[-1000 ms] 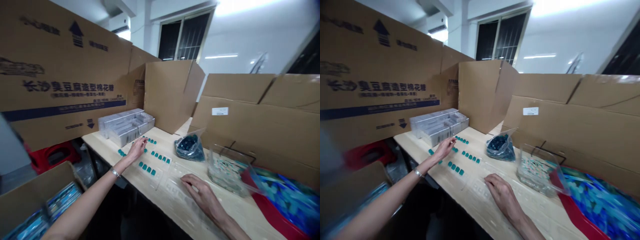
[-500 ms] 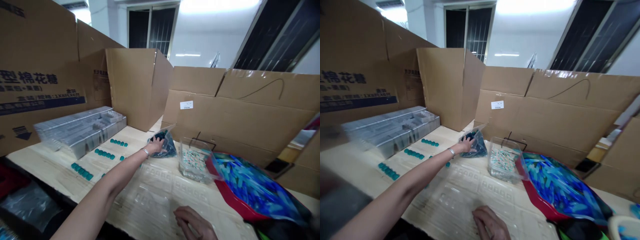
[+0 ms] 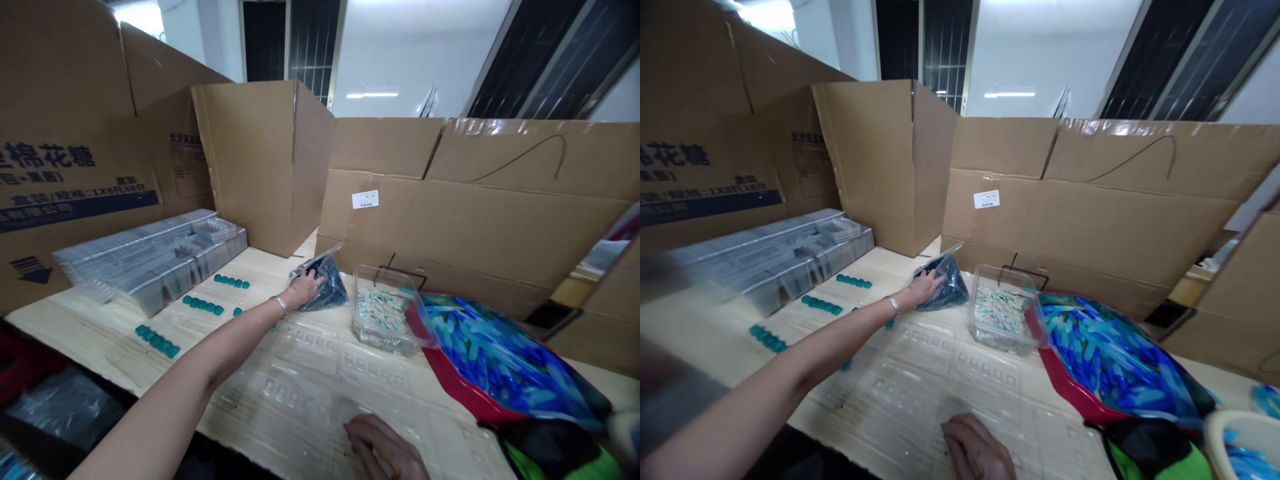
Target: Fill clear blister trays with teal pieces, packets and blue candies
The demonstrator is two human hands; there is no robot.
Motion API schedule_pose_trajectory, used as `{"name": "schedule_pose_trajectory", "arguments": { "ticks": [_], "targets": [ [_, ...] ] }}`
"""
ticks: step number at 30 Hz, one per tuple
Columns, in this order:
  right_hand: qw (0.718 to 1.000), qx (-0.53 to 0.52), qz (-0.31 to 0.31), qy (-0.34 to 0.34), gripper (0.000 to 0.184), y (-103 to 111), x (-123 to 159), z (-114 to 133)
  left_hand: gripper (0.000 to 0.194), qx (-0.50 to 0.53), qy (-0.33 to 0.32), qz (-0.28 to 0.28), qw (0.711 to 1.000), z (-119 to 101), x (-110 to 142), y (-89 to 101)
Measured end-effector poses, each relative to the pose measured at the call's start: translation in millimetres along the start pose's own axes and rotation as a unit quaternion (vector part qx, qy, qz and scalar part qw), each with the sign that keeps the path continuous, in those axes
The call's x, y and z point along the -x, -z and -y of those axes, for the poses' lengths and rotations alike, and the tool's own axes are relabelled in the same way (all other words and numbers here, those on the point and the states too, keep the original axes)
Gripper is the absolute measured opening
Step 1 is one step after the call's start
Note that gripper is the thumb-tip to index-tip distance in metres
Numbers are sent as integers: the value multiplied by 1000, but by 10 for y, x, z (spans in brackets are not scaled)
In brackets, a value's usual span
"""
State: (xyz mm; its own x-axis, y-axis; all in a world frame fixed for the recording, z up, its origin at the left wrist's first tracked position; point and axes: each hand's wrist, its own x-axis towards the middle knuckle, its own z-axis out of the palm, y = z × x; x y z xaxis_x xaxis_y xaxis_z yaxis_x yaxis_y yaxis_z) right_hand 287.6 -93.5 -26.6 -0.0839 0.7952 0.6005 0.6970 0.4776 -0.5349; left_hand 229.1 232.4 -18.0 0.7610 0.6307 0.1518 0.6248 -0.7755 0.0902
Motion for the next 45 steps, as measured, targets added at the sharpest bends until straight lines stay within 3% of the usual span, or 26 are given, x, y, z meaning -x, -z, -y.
{"name": "schedule_pose_trajectory", "arguments": {
  "ticks": [3,8,13,16,21,27,31,33,38,40,42,45],
  "targets": [
    [1000,-2,4,-18,17,48,27,67,48,38,16,6,999,-9,-31,-8],
    [1000,-12,13,-23,18,133,62,144,32,161,57,-25,985,31,-52,133],
    [999,-7,10,-30,17,169,64,168,14,348,134,-96,923,37,-140,391],
    [999,-9,15,-41,17,163,60,179,9,488,184,-100,847,-14,-220,538],
    [998,6,15,-67,19,243,-34,173,20,709,193,-41,677,-155,-105,737],
    [995,43,-42,-84,26,379,-606,-17,18,859,164,18,484,-518,605,761],
    [992,-38,-55,-112,33,206,-1104,-198,8,898,160,22,410,-755,1155,699],
    [988,-83,-46,-125,35,61,-1273,-221,10,900,151,0,410,-822,1402,649],
    [979,-118,48,-158,27,-268,-1435,-88,35,844,153,-67,510,-799,1875,505],
    [968,-144,69,-194,25,-385,-1439,-58,37,825,171,-69,534,-731,1997,450],
    [949,-208,67,-228,25,-504,-1424,-74,36,818,182,-64,542,-655,2095,398],
    [903,-333,57,-264,28,-662,-1386,-127,34,833,180,-48,521,-560,2223,318]
  ]
}}
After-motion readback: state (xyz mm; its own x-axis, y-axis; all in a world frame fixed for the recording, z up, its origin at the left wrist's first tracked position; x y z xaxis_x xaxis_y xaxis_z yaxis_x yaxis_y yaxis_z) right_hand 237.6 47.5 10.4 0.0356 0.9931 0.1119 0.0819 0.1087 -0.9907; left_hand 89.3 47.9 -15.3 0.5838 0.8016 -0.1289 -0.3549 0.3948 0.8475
